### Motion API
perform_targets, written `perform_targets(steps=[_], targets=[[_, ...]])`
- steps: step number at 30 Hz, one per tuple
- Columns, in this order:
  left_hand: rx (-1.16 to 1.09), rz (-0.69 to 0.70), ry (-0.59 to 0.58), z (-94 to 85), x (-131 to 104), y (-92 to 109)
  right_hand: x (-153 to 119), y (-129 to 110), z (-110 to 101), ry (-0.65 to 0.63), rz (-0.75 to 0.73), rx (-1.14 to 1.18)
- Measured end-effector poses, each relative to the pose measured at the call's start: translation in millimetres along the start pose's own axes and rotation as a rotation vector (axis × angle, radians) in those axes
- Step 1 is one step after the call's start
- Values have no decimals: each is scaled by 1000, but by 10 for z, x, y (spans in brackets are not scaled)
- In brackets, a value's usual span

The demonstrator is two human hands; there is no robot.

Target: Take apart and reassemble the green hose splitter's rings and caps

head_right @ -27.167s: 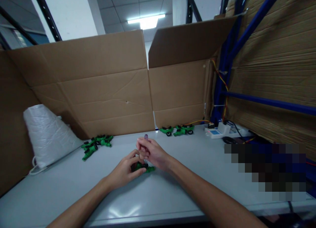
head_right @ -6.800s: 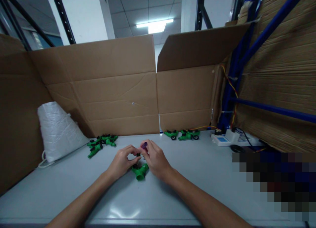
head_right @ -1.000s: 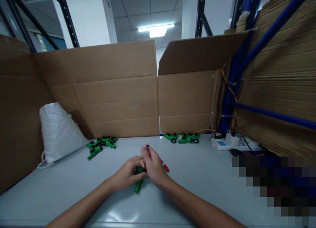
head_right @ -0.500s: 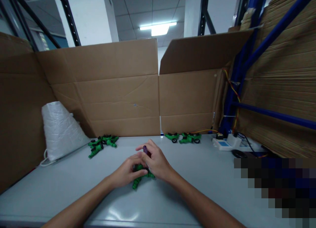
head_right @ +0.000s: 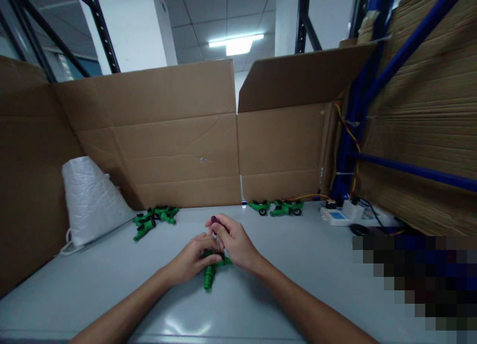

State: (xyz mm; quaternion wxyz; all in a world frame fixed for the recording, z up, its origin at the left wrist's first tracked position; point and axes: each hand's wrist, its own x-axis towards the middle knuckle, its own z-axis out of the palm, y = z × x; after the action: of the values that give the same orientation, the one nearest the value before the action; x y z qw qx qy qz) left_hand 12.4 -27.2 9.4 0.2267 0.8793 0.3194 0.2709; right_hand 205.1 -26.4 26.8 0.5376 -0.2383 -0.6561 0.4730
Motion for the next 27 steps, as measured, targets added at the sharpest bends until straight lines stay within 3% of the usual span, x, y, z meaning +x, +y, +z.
perform_targets(steps=[9, 18, 27], targets=[[-65, -55, -7, 12, -10, -46, -46, 127, 126, 75, 43, 212], [-118, -50, -40, 8, 0, -5, -21, 41, 101, 17, 74, 141], [-97, -20, -30, -24, 3, 26, 4, 99, 65, 44, 80, 265]])
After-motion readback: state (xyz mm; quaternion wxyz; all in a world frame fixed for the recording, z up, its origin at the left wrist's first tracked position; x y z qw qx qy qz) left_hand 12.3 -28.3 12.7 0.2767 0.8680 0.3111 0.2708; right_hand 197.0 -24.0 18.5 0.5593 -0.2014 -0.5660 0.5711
